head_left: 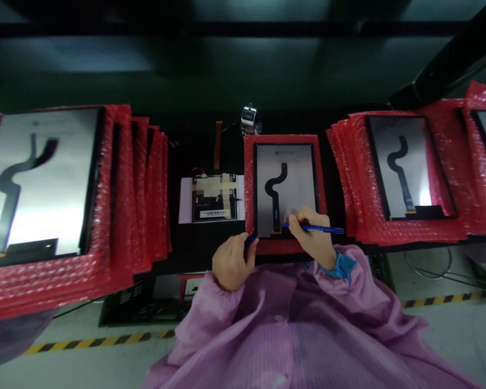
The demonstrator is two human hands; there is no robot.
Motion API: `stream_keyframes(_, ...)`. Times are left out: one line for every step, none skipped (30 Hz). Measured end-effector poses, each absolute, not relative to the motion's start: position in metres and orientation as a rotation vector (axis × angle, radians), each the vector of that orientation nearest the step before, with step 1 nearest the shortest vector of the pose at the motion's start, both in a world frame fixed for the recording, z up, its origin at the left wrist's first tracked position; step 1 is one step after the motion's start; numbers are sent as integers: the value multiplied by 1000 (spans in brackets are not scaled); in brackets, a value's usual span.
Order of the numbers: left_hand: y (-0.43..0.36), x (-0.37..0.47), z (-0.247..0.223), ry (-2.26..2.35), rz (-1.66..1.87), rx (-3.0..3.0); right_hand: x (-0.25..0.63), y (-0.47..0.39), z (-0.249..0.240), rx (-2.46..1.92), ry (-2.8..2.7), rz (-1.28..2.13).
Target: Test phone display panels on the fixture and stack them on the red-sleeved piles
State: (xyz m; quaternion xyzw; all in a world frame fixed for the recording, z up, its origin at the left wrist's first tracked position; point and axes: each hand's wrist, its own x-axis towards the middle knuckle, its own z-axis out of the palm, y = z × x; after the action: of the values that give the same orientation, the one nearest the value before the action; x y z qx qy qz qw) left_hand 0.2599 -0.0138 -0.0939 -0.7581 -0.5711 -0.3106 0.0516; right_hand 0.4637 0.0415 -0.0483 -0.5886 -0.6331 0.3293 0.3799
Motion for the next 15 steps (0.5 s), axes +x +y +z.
stream_keyframes(-14, 260, -94, -1742, -932, -2303, 463, 42, -49, -1499, -1626, 821)
stream_keyframes(-14, 260, -94, -1743, -929, -2297, 463, 43, -49, -1493, -1631, 804)
stream_keyframes(-14, 260, -94, -1734, -936, -2292, 463, 43, -50, -1482, -1633, 792)
stream_keyframes(-14, 260, -94, -1721, -948, -2285, 462, 43, -51, -1467, -1635, 784)
stream_keyframes(-13, 260, -94, -1707, -959, -2279, 462, 43, -52, -1450, -1630, 780)
stream_keyframes(-13, 260, -94, -1693, -969, -2272, 462, 42, -52, -1435, -1609, 782)
stream_keyframes(-12, 260, -94, -1681, -973, -2268, 463, 40, -52, -1421, -1562, 793)
stream_keyframes(-12, 260, -93, -1674, -970, -2264, 464, 38, -51, -1410, -1490, 814)
stream_keyframes(-12, 260, -93, -1670, -965, -2264, 467, 34, -48, -1396, -1402, 841)
stream_keyframes(-12, 260, -93, -1664, -962, -2267, 471, 30, -43, -1373, -1319, 868)
stream_keyframes(-12, 260, -93, -1658, -963, -2272, 478, 26, -37, -1336, -1263, 889)
stream_keyframes(-12, 259, -93, -1655, -964, -2274, 486, 21, -30, -1290, -1248, 890)
stream_keyframes(-12, 258, -93, -1654, -961, -2277, 496, 18, -23, -1247, -1266, 860)
stream_keyframes(-12, 257, -93, -1653, -957, -2276, 508, 15, -15, -1212, -1305, 789)
stream_keyframes(-13, 256, -94, -1654, -949, -2274, 522, 13, -9, -1194, -1339, 677)
